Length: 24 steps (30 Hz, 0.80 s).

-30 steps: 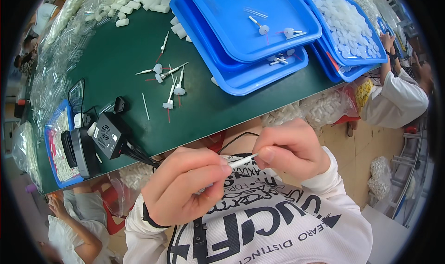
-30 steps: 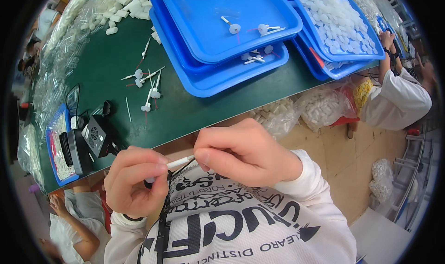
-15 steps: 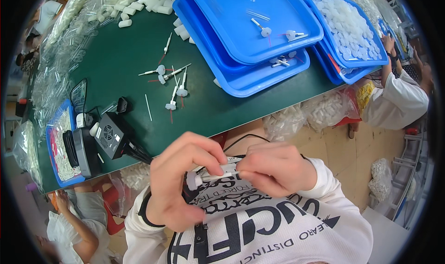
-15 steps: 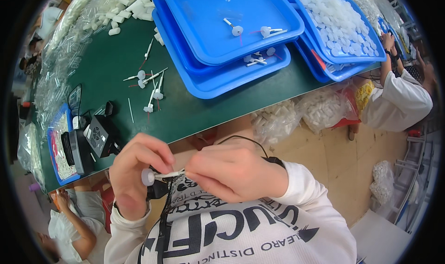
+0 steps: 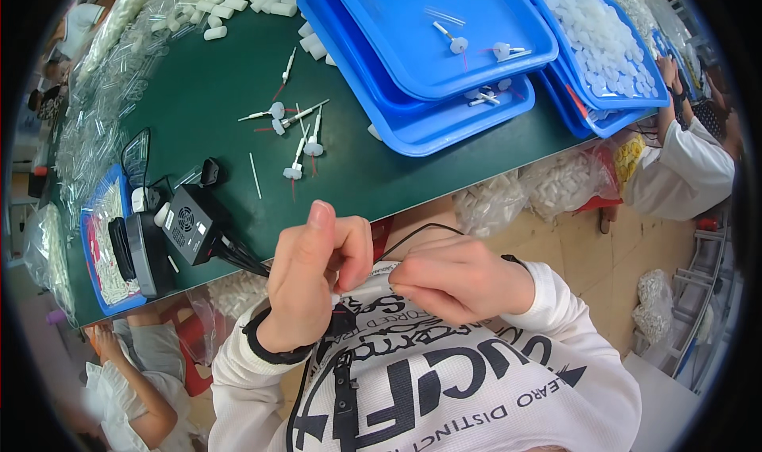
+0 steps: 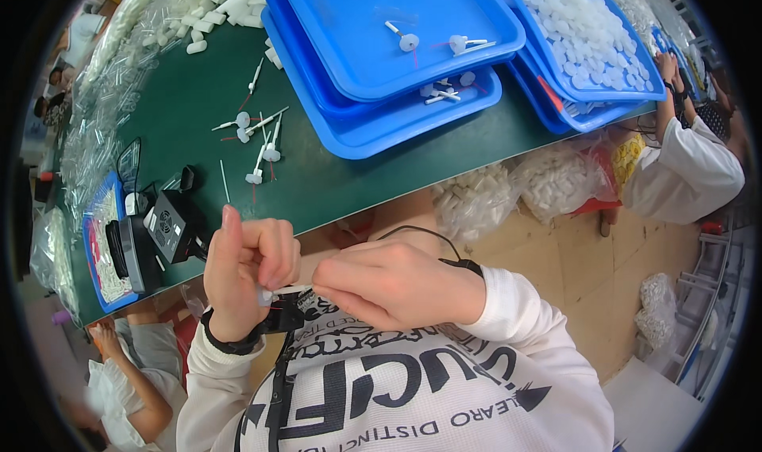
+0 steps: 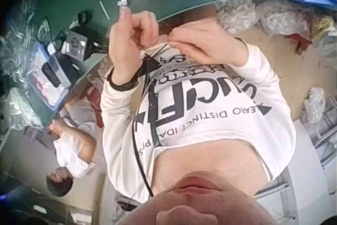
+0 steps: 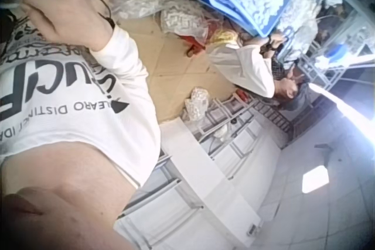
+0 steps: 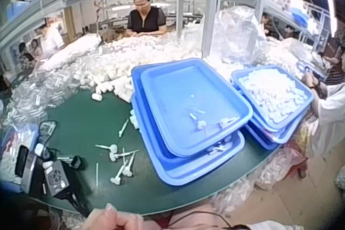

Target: The person assembles small white plastic components by hand at a factory workstation. They pick up a cylindrical piece and a rod-like piece, fit them together, and place the finished unit into a blue tray. The process is repeated continuously with parts from piles on the table.

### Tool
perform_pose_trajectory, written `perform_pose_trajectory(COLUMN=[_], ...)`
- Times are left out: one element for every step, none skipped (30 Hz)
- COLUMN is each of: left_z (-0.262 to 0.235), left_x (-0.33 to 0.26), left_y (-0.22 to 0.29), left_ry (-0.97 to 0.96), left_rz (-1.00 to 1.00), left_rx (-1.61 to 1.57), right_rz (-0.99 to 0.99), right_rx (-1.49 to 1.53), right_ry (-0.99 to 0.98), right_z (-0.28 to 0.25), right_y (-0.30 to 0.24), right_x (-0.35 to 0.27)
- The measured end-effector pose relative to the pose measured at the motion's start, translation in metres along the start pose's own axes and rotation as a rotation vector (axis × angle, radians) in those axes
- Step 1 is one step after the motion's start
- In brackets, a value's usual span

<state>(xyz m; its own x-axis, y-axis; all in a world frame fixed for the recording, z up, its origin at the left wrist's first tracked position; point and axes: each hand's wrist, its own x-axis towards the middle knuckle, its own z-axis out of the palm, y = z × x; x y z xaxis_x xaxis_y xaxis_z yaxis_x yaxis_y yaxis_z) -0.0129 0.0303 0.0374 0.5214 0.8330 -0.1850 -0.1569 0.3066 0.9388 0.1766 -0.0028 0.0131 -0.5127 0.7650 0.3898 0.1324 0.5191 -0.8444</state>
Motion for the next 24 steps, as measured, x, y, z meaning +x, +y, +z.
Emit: perform_pose_trajectory(left_z=[0.001, 0.001, 0.002, 0.002, 0.002, 0.002, 0.002, 0.002, 0.003, 0.003, 0.005, 0.005, 0.006, 0.006, 0.006, 0.006, 0.006, 0.006, 0.006, 0.005, 0.005, 0.006, 0.006, 0.006], left_x=[-0.001, -0.001, -0.002, -0.002, -0.002, -0.002, -0.003, -0.003, -0.003, -0.003, -0.002, -0.002, -0.002, -0.003, -0.004, -0.003, -0.003, -0.003, -0.002, -0.001, -0.001, -0.001, -0.002, -0.003], left_y=[-0.002, -0.004, -0.006, -0.007, -0.008, -0.008, -0.009, -0.009, -0.009, -0.010, -0.011, -0.013, -0.013, -0.014, -0.014, -0.013, -0.013, -0.012, -0.011, -0.009, -0.008, -0.007, -0.006, -0.006], left_ry=[0.002, 0.003, 0.005, 0.022, 0.039, 0.056, 0.052, 0.049, 0.046, 0.047, 0.049, 0.050, 0.065, 0.079, 0.094, 0.082, 0.070, 0.059, 0.045, 0.030, 0.015, -0.005, -0.025, -0.045], left_rz=[-0.006, -0.012, -0.017, -0.033, -0.049, -0.065, -0.054, -0.044, -0.033, -0.004, 0.026, 0.055, 0.113, 0.171, 0.230, 0.269, 0.309, 0.348, 0.335, 0.323, 0.310, 0.296, 0.282, 0.268], left_rx=[0.025, 0.050, 0.075, 0.053, 0.031, 0.010, 0.019, 0.028, 0.037, 0.059, 0.081, 0.103, 0.154, 0.205, 0.257, 0.295, 0.333, 0.371, 0.382, 0.392, 0.403, 0.437, 0.471, 0.505], right_rz=[0.014, 0.029, 0.043, 0.059, 0.074, 0.089, 0.115, 0.140, 0.165, 0.183, 0.200, 0.217, 0.359, 0.500, 0.642, 0.678, 0.714, 0.750, 0.733, 0.716, 0.699, 0.700, 0.699, 0.699], right_rx=[0.010, 0.020, 0.030, 0.041, 0.051, 0.061, 0.081, 0.100, 0.120, 0.159, 0.199, 0.238, 0.364, 0.489, 0.615, 0.675, 0.734, 0.794, 0.789, 0.784, 0.779, 0.747, 0.714, 0.681], right_ry=[-0.011, -0.021, -0.031, -0.031, -0.030, -0.029, -0.033, -0.037, -0.041, -0.032, -0.023, -0.015, -0.057, -0.100, -0.144, -0.146, -0.148, -0.150, -0.149, -0.148, -0.146, -0.162, -0.178, -0.193], right_z=[0.000, 0.000, 0.001, 0.001, 0.003, 0.003, 0.003, 0.003, 0.003, 0.004, 0.004, 0.004, 0.002, -0.002, -0.004, -0.004, -0.002, 0.000, 0.002, 0.004, 0.005, 0.004, 0.003, 0.002], right_y=[0.000, 0.001, 0.001, 0.002, 0.002, 0.003, 0.003, 0.002, 0.003, 0.003, 0.005, 0.005, 0.003, -0.001, -0.003, -0.003, -0.003, -0.003, -0.003, -0.004, -0.005, -0.006, -0.007, -0.008], right_x=[-0.001, -0.002, -0.003, -0.004, -0.006, -0.008, -0.008, -0.009, -0.010, -0.010, -0.011, -0.011, -0.010, -0.009, -0.008, -0.009, -0.011, -0.012, -0.014, -0.017, -0.018, -0.018, -0.018, -0.018])
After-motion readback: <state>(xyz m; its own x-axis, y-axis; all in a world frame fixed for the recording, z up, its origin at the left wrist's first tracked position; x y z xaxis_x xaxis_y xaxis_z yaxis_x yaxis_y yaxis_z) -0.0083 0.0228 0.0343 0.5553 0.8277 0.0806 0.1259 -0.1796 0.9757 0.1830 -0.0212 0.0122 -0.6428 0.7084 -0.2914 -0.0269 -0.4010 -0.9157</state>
